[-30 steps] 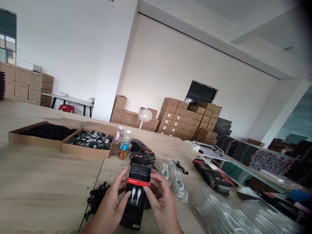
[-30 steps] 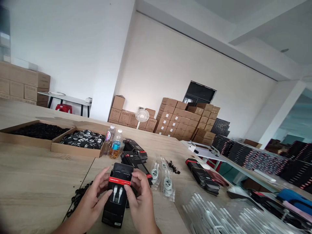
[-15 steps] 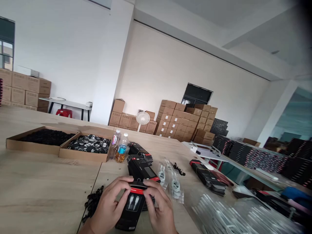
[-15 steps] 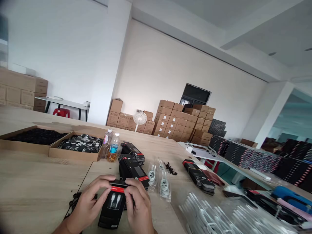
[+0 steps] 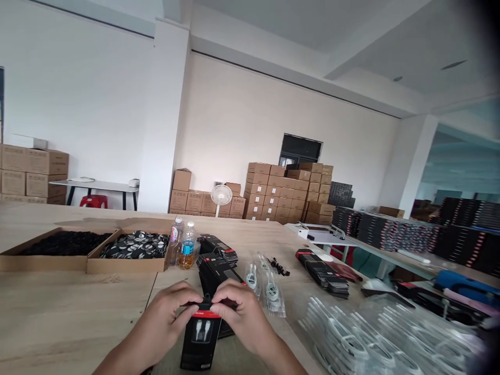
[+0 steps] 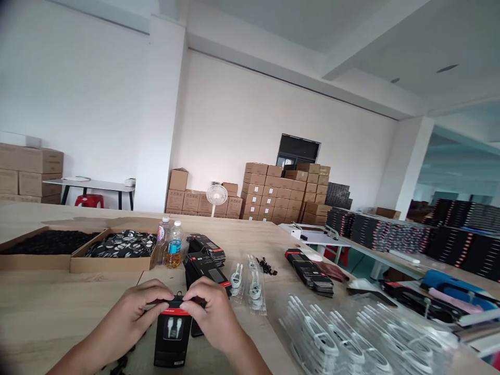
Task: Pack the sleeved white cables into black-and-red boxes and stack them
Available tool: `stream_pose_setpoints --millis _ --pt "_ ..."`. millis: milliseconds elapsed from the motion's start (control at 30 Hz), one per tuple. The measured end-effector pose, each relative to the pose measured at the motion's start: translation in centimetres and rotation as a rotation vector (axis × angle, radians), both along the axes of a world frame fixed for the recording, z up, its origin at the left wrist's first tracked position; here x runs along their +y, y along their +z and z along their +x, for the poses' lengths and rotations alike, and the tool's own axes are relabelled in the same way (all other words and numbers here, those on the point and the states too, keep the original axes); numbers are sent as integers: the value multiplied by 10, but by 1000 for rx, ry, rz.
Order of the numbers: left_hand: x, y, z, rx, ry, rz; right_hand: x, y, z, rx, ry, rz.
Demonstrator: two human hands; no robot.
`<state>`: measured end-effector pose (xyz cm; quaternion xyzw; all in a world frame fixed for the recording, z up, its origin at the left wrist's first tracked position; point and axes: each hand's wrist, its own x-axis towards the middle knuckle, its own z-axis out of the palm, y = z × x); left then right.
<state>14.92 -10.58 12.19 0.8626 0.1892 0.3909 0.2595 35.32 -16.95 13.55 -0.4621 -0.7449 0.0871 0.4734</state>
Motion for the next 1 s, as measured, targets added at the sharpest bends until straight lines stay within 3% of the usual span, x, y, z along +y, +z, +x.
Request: stream_pose_setpoints --millis 133,267,433,567,667,767,867,1000 --pt "-1 1 3 -21 22 2 3 7 -1 35 19 -40" --pt "0 -11 4 -84 64 40 -4 8 5 -13 56 -44" --pt "9 -40 3 -130 129 33 -14 -7 14 -44 100 -81" --pt "13 -78 17 -177 192 39 4 -30 5 114 -45 -24" --pt "6 -112 27 -202 314 47 30 -45 -4 392 -149 1" --pt "-4 -138 24 -94 503 113 53 -55 -17 629 -110 -51" --pt "-11 -150 6 7 688 173 67 -64 -36 708 -17 -111" --pt "-14 -149 -27 33 839 206 76 -77 -56 756 101 -197"
